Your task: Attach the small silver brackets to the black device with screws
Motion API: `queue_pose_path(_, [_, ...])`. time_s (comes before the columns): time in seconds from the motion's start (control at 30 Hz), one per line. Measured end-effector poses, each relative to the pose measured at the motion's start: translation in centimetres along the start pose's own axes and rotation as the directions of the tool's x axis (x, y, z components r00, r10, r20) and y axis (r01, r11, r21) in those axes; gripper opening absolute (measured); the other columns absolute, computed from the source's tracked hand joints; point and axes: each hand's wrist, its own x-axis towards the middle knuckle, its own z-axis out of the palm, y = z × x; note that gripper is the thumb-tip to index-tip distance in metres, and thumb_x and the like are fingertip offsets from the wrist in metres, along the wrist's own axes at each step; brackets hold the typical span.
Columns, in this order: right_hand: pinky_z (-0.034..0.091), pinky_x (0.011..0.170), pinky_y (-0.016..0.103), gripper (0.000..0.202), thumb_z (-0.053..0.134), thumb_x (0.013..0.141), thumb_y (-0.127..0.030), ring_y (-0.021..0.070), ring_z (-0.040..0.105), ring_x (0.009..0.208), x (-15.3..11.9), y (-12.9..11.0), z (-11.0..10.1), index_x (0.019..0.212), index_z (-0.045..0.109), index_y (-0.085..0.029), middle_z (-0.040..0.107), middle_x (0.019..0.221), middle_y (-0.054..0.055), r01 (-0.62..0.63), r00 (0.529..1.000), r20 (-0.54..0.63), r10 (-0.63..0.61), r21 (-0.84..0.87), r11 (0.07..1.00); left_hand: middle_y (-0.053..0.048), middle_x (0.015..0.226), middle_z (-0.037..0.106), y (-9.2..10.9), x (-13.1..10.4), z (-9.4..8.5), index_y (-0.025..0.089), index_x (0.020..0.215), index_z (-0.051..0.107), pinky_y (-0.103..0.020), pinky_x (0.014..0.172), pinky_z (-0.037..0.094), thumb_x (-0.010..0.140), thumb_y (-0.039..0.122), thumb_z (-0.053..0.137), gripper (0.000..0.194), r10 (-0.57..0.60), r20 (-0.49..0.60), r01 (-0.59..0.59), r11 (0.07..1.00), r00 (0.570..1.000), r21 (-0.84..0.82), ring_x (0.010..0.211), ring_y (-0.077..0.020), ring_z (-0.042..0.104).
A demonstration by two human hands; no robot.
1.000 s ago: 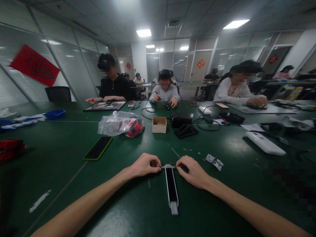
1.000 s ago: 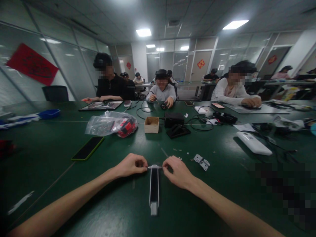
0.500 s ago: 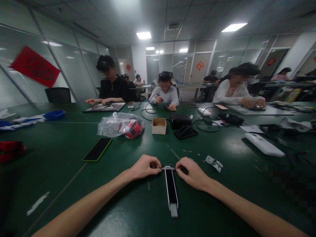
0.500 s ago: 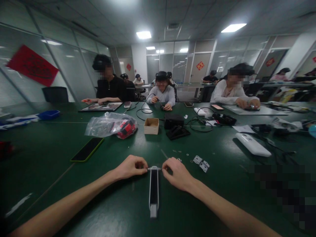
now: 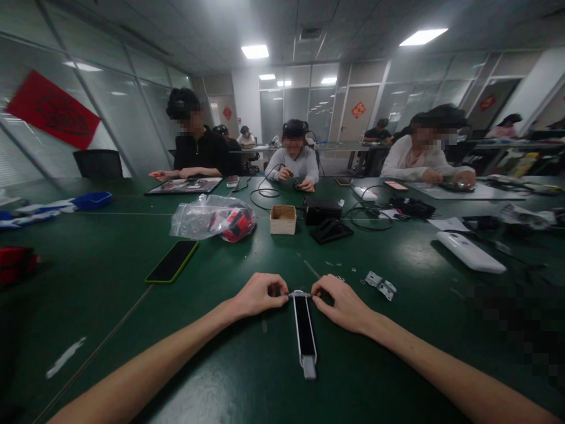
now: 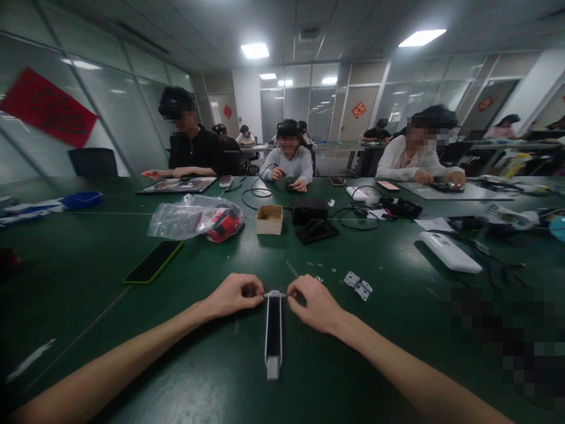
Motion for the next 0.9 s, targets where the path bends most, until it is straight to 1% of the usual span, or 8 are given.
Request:
queue_pose_path(0.2, [0.045, 0.069, 0.031, 0.01, 0.05, 0.085, -0.022, 0.0172, 0.053, 0.079, 0.08, -0.09, -0.1, 0.089, 0.059, -0.018, 0.06, 0.087, 0.004, 0.013, 1.0, 0.021, -0.012, -0.011, 1.0, 0.003, 0.068, 0.06, 0.18, 0.02, 0.16, 0.015, 0.078, 0.063, -0.017, 0.057, 0.04, 0.07, 0.017, 0.063, 0.008, 0.007, -0.023, -0.008, 1.0, 1.0, -0.028, 0.059, -0.0086, 0.052])
queue_pose_path(0.43, [0.043, 0.07, 0.031, 0.009, 0.05, 0.086, -0.022, 0.0172, 0.052, 0.078, 0.03, 0.33, 0.39, 0.088, 0.058, -0.018, 0.059, 0.085, 0.004, 0.067, 0.998, -0.018, -0.068, -0.032, 0.997, 0.004, 0.067, 0.057, -0.12, -0.06, 0.49, 0.015, 0.078, 0.06, -0.018, 0.057, 0.039, 0.07, 0.018, 0.063, 0.009, 0.015, -0.019, -0.016, 1.0, 1.0, 0.0, 0.06, -0.009, 0.051])
queue_pose_path(0.7, [0.044, 0.07, 0.031, 0.012, 0.049, 0.087, -0.024, 0.0172, 0.052, 0.08, 0.03, 0.24, 0.15, 0.09, 0.058, -0.018, 0.059, 0.088, 0.005, 0.066, 0.998, -0.004, -0.066, -0.043, 0.997, 0.004, 0.07, 0.056, 0.01, -0.1, 0.73, 0.016, 0.08, 0.059, -0.019, 0.058, 0.039, 0.07, 0.018, 0.063, 0.011, 0.045, -0.05, -0.043, 0.998, 0.998, 0.039, 0.061, -0.0093, 0.05])
queue_pose_path(0.9, [0.045, 0.07, 0.031, 0.013, 0.048, 0.088, -0.026, 0.0168, 0.052, 0.08, -0.06, 0.21, 0.13, 0.09, 0.059, -0.019, 0.059, 0.089, 0.004, 0.055, 0.998, 0.0, -0.055, -0.04, 0.998, 0.004, 0.069, 0.056, -0.09, -0.06, 0.83, 0.016, 0.081, 0.058, -0.018, 0.057, 0.039, 0.073, 0.02, 0.061, 0.01, 0.045, -0.032, -0.044, 0.999, 0.998, 0.025, 0.06, -0.0092, 0.05])
